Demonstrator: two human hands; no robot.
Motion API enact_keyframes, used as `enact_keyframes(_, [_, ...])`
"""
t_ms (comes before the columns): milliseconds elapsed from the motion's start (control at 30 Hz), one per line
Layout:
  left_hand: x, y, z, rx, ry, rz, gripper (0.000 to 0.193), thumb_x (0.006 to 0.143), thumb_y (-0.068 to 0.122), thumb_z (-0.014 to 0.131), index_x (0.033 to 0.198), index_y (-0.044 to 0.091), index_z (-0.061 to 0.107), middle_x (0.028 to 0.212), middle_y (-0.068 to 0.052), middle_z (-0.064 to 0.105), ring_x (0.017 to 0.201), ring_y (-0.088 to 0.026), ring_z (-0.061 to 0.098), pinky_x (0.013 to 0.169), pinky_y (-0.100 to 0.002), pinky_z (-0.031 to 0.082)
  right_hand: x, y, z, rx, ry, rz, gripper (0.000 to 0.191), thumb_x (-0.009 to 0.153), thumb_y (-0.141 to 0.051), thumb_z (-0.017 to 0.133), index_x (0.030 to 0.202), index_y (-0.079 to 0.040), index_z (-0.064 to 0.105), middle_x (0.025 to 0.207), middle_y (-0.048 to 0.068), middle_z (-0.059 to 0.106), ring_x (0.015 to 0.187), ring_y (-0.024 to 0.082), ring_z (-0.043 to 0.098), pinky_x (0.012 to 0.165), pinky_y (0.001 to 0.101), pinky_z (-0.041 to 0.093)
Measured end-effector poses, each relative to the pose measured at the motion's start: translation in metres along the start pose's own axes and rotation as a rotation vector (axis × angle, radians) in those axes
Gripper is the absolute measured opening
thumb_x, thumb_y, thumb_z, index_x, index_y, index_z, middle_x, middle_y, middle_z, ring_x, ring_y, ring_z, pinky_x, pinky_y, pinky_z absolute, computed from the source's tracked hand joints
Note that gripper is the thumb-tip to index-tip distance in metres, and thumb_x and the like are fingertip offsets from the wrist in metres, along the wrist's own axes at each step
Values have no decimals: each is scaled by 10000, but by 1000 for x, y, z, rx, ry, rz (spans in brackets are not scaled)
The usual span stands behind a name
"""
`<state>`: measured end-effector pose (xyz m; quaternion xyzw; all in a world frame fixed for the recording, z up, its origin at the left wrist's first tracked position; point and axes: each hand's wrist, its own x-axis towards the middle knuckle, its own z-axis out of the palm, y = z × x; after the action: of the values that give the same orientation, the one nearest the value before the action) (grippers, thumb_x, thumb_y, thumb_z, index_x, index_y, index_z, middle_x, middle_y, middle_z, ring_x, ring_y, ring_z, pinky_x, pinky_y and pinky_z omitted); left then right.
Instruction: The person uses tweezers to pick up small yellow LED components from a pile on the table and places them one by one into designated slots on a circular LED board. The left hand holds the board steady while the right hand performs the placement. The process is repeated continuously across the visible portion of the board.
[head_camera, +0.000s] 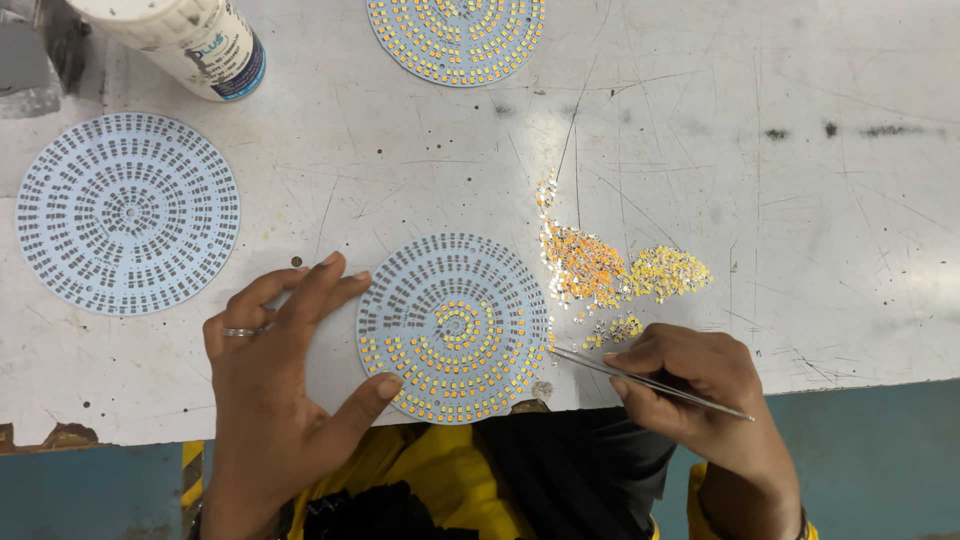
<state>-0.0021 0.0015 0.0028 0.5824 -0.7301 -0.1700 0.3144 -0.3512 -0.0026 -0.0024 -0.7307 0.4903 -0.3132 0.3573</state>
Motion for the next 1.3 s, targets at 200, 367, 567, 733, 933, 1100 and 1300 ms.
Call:
enact_keyframes(200, [4, 3, -1, 26, -32, -11, 862, 827, 547, 714, 1481, 32, 490, 1304, -25, 717, 1364, -272, 479, 1116, -465, 227, 16, 6, -12, 2, -87, -99, 166, 745, -59, 788, 895, -21, 728, 736, 48, 712, 577, 122, 661, 518, 246, 480])
enact_keyframes(367, [5, 4, -2, 30, -37, -10, 861, 827, 546, 717, 1481, 33, 494, 1300, -24, 712, 1370, -279, 486, 1120, -464, 231, 22, 5, -9, 9, -115, -81, 170, 755, -57, 802, 903, -9, 733, 724, 55, 703, 586, 137, 658, 524, 255, 472])
enact_keyframes(567, [3, 4, -2, 32, -37, -13, 843, 823, 532, 725, 1473, 42, 506, 1305, -22, 713, 1371, -286, 486, 1129, -465, 231, 22, 3, -8, 27, -117, -92, 168, 777, -74, 801, 917, -13, 731, 744, 49, 714, 608, 126, 677, 525, 251, 487])
enact_keyframes(733, [3, 4, -1, 31, -42, -18, 833, 824, 523, 724, 1470, 44, 508, 1305, -21, 713, 1373, -291, 483, 1127, -465, 230, 21, 5, -7, 15, -114, -70, 157, 759, -68, 808, 892, -18, 741, 697, 41, 701, 551, 113, 636, 483, 250, 434])
enact_keyframes(933, [3, 4, -1, 27, -34, -7, 836, 823, 517, 730, 1473, 43, 501, 1309, -29, 711, 1367, -294, 489, 1127, -464, 226, 6, 10, -8, 121, 10, -5, 158, 743, -26, 785, 888, 8, 730, 741, 78, 714, 587, 107, 624, 529, 262, 456])
enact_keyframes(1100, [4, 1, 0, 28, -5, -13, 780, 783, 470, 763, 1412, 66, 541, 1365, -115, 684, 1345, -305, 506, 1125, -454, 251, -31, 2, 2, 648, 126, 78, 139, 877, -63, 739, 973, 37, 725, 720, 92, 696, 699, 165, 694, 915, 526, 657])
enact_keyframes(1300, [-3, 1, 5, -193, 182, -112, 718, 900, 308, 783, 1483, 7, 491, 1283, -179, 684, 1332, -284, 588, 1121, -419, 461, -42, 2, 14, 1150, 109, 202, 172, 967, -121, 771, 1024, 16, 685, 732, 60, 592, 651, 148, 597, 1131, 780, 335])
